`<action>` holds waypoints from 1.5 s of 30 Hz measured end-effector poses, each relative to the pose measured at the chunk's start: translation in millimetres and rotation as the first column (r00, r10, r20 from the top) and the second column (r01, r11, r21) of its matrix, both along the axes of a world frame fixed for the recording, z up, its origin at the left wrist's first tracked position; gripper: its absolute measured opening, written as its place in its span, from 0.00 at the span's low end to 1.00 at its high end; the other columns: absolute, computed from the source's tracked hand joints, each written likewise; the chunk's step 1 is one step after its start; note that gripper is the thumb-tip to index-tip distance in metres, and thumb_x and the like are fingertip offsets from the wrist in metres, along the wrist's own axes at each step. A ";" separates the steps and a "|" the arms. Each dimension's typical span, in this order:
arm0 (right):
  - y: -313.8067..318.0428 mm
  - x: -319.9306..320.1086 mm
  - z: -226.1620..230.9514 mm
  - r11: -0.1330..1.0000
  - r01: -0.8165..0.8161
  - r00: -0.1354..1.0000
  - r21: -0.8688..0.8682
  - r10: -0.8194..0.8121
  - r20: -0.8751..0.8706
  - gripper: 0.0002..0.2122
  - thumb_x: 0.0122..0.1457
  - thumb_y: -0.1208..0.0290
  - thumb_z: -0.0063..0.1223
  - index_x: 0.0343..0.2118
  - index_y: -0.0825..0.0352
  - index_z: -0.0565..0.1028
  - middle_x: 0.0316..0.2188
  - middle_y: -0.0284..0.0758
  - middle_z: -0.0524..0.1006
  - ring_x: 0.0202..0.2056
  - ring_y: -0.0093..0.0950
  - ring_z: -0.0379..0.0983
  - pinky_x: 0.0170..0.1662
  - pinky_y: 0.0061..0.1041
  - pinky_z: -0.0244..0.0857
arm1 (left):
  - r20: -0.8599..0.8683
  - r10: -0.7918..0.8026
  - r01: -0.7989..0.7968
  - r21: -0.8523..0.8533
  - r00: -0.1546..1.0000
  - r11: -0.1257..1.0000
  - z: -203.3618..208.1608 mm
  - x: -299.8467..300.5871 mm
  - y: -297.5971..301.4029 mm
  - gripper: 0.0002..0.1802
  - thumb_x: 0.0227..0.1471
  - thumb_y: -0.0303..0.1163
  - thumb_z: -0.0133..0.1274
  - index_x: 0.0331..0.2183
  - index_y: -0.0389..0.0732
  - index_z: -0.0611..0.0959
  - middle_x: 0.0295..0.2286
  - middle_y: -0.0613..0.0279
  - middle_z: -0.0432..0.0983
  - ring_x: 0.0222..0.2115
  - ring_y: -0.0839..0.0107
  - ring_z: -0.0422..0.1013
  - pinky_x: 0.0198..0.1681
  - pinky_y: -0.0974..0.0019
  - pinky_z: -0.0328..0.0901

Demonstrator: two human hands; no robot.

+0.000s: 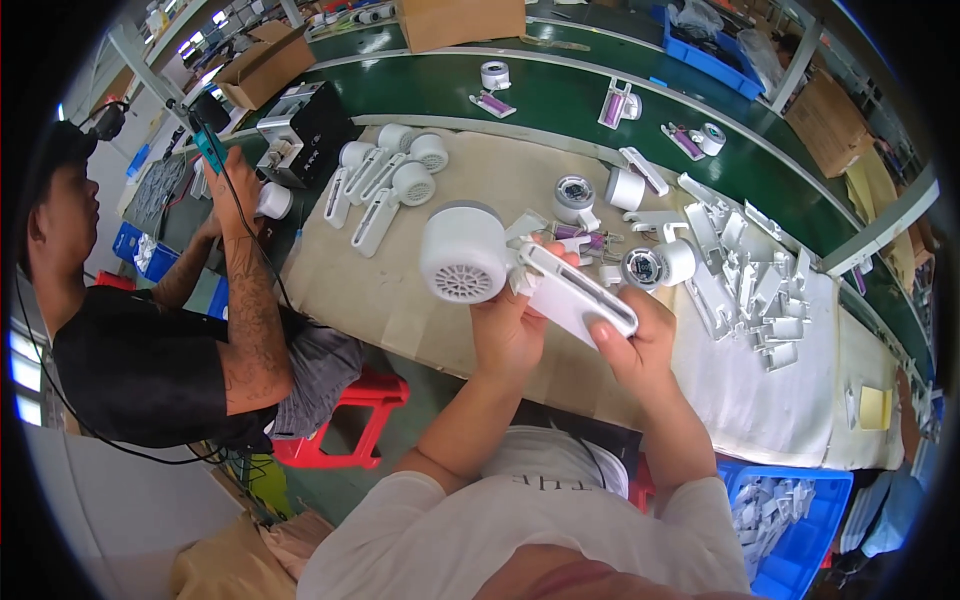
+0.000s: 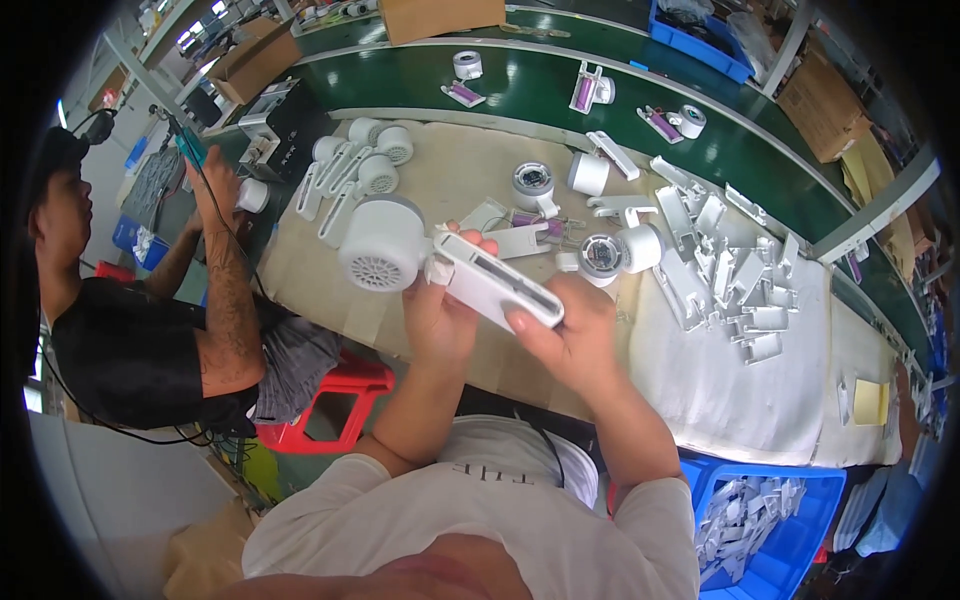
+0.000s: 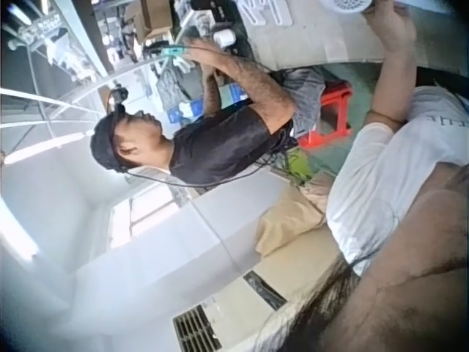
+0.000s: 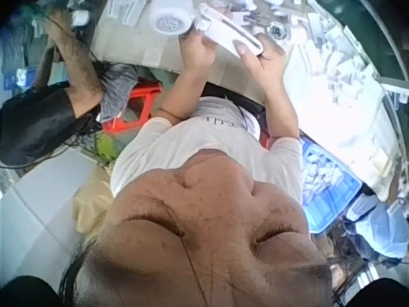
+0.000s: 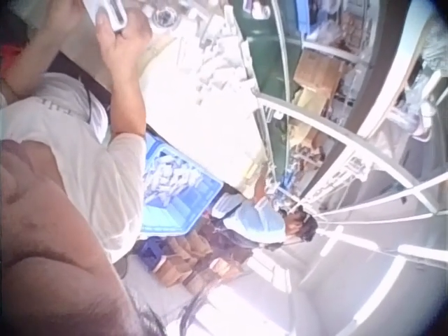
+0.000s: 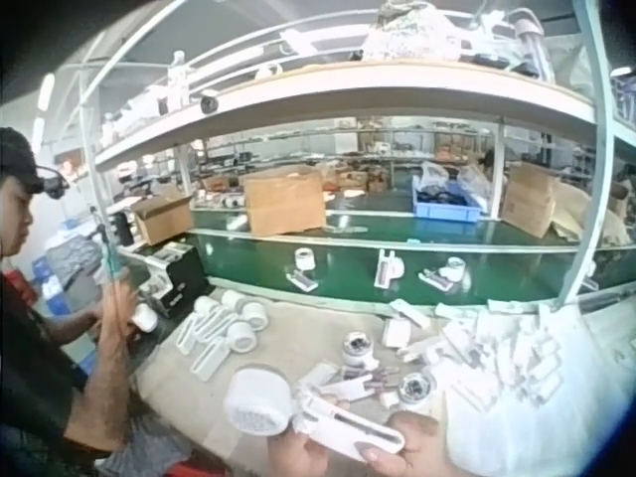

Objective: Assembling the plastic components and handle of small handheld portable fans at a factory assembly line station.

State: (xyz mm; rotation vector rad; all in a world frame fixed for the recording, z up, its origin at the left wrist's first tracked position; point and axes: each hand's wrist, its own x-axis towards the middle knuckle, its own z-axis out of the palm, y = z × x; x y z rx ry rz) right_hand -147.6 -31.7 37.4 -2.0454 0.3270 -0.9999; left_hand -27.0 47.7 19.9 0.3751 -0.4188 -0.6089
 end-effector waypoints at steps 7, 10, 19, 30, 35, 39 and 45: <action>-4.5 8.4 -39.6 0.975 0.072 0.995 0.210 -0.057 -0.077 0.12 0.48 0.64 0.57 0.23 0.70 0.71 0.16 0.33 0.69 0.20 0.20 0.63 0.23 0.21 0.58 | -0.006 -0.205 0.202 0.205 0.979 0.958 -20.5 14.0 -20.1 0.21 0.49 0.29 0.48 0.46 0.33 0.68 0.41 0.50 0.70 0.43 0.59 0.68 0.45 0.57 0.64; 4.7 15.7 -30.9 0.883 0.116 0.993 0.456 -0.094 -0.070 0.14 0.49 0.65 0.57 0.33 0.70 0.70 0.22 0.34 0.71 0.24 0.18 0.64 0.26 0.20 0.60 | -0.051 -0.040 0.047 0.145 0.998 0.988 -21.6 12.4 -18.4 0.21 0.51 0.34 0.47 0.46 0.35 0.68 0.41 0.53 0.69 0.44 0.60 0.67 0.47 0.57 0.63; 5.8 23.6 -7.8 0.943 0.120 0.991 -0.311 -0.132 -0.019 0.15 0.46 0.62 0.59 0.24 0.70 0.69 0.19 0.36 0.69 0.19 0.25 0.65 0.22 0.21 0.58 | -0.139 -0.066 0.072 0.041 0.988 0.997 -17.0 18.4 -4.8 0.20 0.52 0.36 0.48 0.45 0.37 0.69 0.39 0.55 0.72 0.41 0.63 0.69 0.47 0.58 0.63; 5.3 44.7 -22.4 0.935 0.281 0.953 -0.215 -0.298 -0.055 0.19 0.43 0.56 0.61 0.23 0.70 0.69 0.19 0.39 0.70 0.21 0.36 0.68 0.22 0.29 0.62 | -0.293 -0.086 0.110 0.064 0.952 0.992 -36.6 23.8 -36.8 0.19 0.55 0.40 0.44 0.43 0.36 0.69 0.40 0.58 0.69 0.43 0.66 0.66 0.46 0.60 0.64; -3.0 44.2 -26.8 0.942 0.267 0.951 -0.205 -0.292 -0.106 0.20 0.44 0.57 0.60 0.28 0.71 0.69 0.22 0.40 0.71 0.25 0.38 0.70 0.25 0.31 0.64 | -0.347 -0.063 0.101 0.091 0.936 0.991 -42.9 23.0 -43.6 0.18 0.56 0.40 0.42 0.44 0.38 0.69 0.41 0.59 0.70 0.44 0.67 0.66 0.48 0.59 0.64; 2.9 43.6 -30.4 0.939 0.314 0.941 -0.141 -0.328 -0.088 0.20 0.44 0.56 0.59 0.29 0.71 0.69 0.23 0.40 0.71 0.26 0.38 0.69 0.25 0.32 0.63 | -0.399 -0.017 0.080 0.142 0.917 0.987 -41.7 19.0 -42.5 0.19 0.57 0.41 0.40 0.44 0.37 0.68 0.42 0.59 0.68 0.45 0.68 0.65 0.50 0.62 0.60; 3.5 35.0 -26.2 0.886 0.385 0.908 -0.260 -0.414 -0.068 0.18 0.45 0.56 0.59 0.24 0.70 0.69 0.21 0.39 0.70 0.24 0.37 0.69 0.24 0.31 0.63 | -0.349 0.000 0.052 0.137 0.937 0.989 -35.8 8.6 -41.3 0.19 0.56 0.41 0.41 0.44 0.38 0.69 0.41 0.60 0.68 0.44 0.69 0.64 0.49 0.61 0.61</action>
